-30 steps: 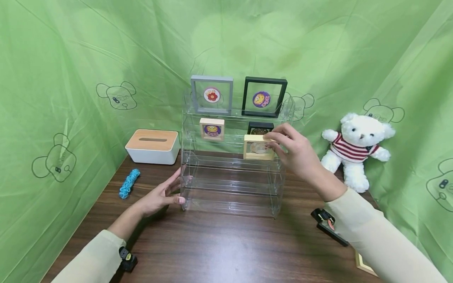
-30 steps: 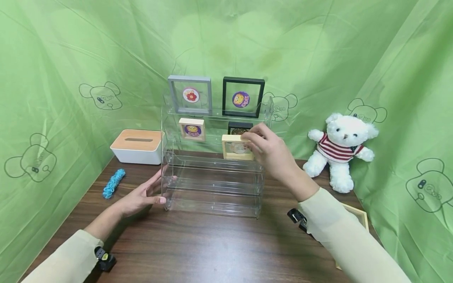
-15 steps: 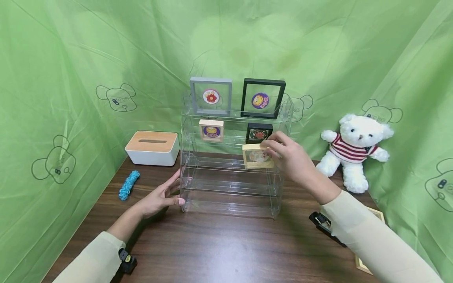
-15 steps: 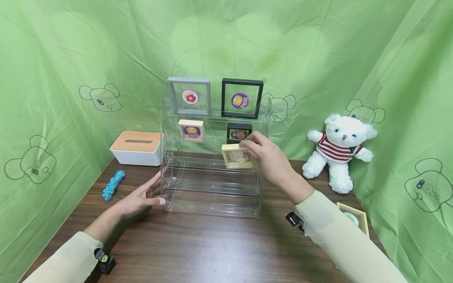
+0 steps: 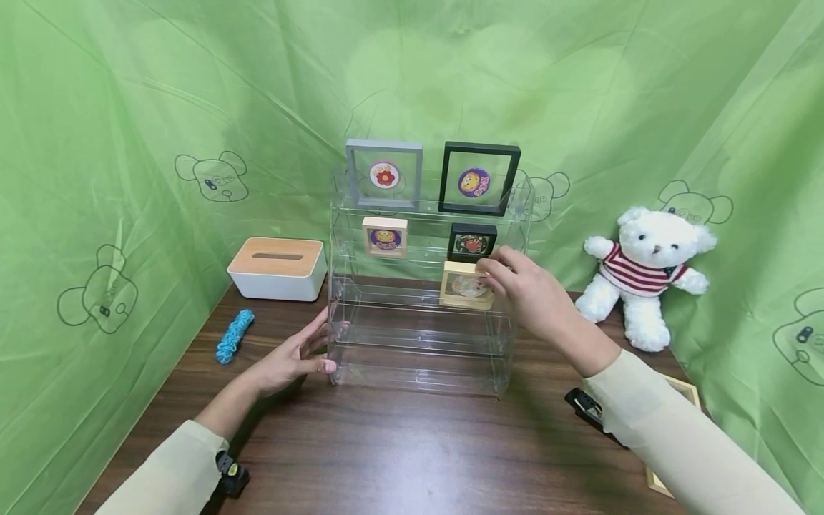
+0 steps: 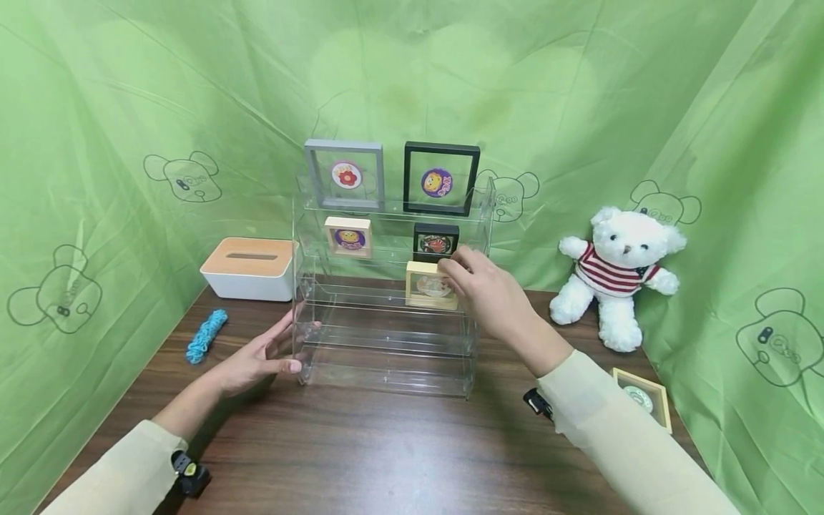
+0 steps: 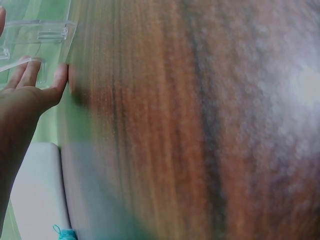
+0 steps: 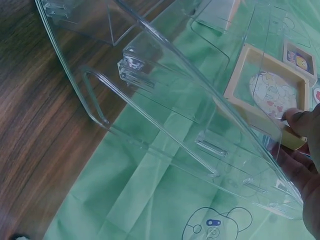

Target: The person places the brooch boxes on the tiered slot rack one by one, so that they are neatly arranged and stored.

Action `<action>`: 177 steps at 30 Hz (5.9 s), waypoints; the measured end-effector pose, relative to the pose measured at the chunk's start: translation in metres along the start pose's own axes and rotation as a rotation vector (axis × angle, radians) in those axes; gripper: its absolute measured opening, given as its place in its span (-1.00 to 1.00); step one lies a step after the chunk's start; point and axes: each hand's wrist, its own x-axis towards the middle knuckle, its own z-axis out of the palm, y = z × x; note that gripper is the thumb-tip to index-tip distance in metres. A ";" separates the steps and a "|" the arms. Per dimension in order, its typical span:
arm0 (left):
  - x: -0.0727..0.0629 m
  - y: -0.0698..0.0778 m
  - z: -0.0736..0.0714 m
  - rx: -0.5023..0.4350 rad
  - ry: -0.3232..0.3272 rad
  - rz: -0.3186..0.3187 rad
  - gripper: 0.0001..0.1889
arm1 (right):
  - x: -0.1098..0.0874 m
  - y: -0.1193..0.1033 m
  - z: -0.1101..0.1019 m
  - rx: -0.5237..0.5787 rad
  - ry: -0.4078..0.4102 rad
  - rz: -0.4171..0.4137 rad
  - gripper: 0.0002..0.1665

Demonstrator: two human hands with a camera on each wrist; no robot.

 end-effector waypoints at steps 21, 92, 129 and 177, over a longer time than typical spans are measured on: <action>0.000 0.001 0.000 -0.016 -0.011 0.011 0.20 | -0.007 0.015 -0.041 0.085 0.086 0.026 -0.53; 0.000 -0.004 0.000 0.006 -0.007 0.020 0.20 | -0.231 0.097 -0.019 0.432 -0.604 0.354 -0.77; -0.001 -0.002 0.002 -0.008 -0.017 0.028 0.18 | -0.210 0.091 -0.043 0.625 -0.519 0.719 -0.64; -0.002 -0.002 0.003 -0.031 -0.013 -0.007 0.20 | -0.002 -0.007 -0.072 0.571 0.059 0.234 -0.50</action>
